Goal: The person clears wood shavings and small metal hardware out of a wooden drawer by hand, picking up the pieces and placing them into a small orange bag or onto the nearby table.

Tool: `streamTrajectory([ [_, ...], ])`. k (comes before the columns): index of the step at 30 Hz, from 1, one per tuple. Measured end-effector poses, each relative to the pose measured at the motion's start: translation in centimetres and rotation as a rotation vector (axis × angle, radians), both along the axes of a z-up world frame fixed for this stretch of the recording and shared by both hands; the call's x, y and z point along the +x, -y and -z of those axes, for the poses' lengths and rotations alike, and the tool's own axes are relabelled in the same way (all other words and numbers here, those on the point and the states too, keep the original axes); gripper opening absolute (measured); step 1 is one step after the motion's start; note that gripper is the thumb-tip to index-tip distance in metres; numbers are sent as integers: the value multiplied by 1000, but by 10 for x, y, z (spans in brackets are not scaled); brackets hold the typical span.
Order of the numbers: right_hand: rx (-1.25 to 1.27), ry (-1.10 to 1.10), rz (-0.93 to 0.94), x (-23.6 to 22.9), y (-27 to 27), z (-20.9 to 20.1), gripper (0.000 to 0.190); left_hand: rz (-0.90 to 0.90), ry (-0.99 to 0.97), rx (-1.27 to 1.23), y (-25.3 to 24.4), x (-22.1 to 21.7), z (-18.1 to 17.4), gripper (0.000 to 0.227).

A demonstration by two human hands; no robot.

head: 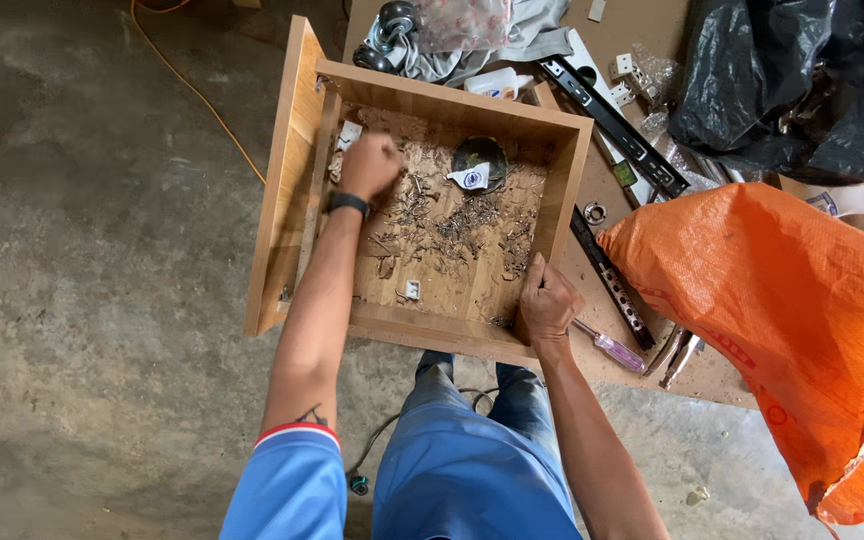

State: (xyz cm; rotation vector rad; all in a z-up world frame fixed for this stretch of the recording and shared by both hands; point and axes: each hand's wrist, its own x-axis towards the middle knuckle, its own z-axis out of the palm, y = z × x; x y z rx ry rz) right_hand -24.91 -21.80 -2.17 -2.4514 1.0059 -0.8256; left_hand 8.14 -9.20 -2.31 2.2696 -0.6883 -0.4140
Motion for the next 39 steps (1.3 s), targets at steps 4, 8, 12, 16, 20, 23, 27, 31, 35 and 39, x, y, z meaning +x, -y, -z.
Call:
streamTrajectory([
  [4, -30, -1, 30, -3, -1, 14, 57, 8, -36, 256, -5, -19, 19, 12],
  [8, -59, -23, 31, -6, 0, 19, 57, 53, 42, 262, -4, -22, 20, 20],
  [12, -52, 0, 31, 0, -2, 5, 57, -178, -81, -229, -10, -13, 17, 10],
  [16, -56, 9, 20, -2, 0, 5, 57, -403, -578, -692, -7, -5, 7, 14],
  [20, -60, -4, 30, -2, -1, 8, 57, -99, -79, -43, -1, -11, 0, 23],
  [23, -53, -13, 15, -4, -1, 9, 57, 52, 105, 116, -3, -5, 8, 12],
  [27, -44, -15, 25, -3, -1, 8, 57, 48, 9, 98, -5, -2, 10, 9],
  [31, -36, -9, 32, 0, -2, 2, 55, -370, -355, -477, 1, 9, 11, 9],
  [35, -25, -5, 36, -6, -2, 18, 56, -465, -508, -659, 15, 15, 10, 14],
  [39, -56, -23, 37, -5, -2, 12, 57, -196, -116, 73, 24, -11, 11, 33],
])
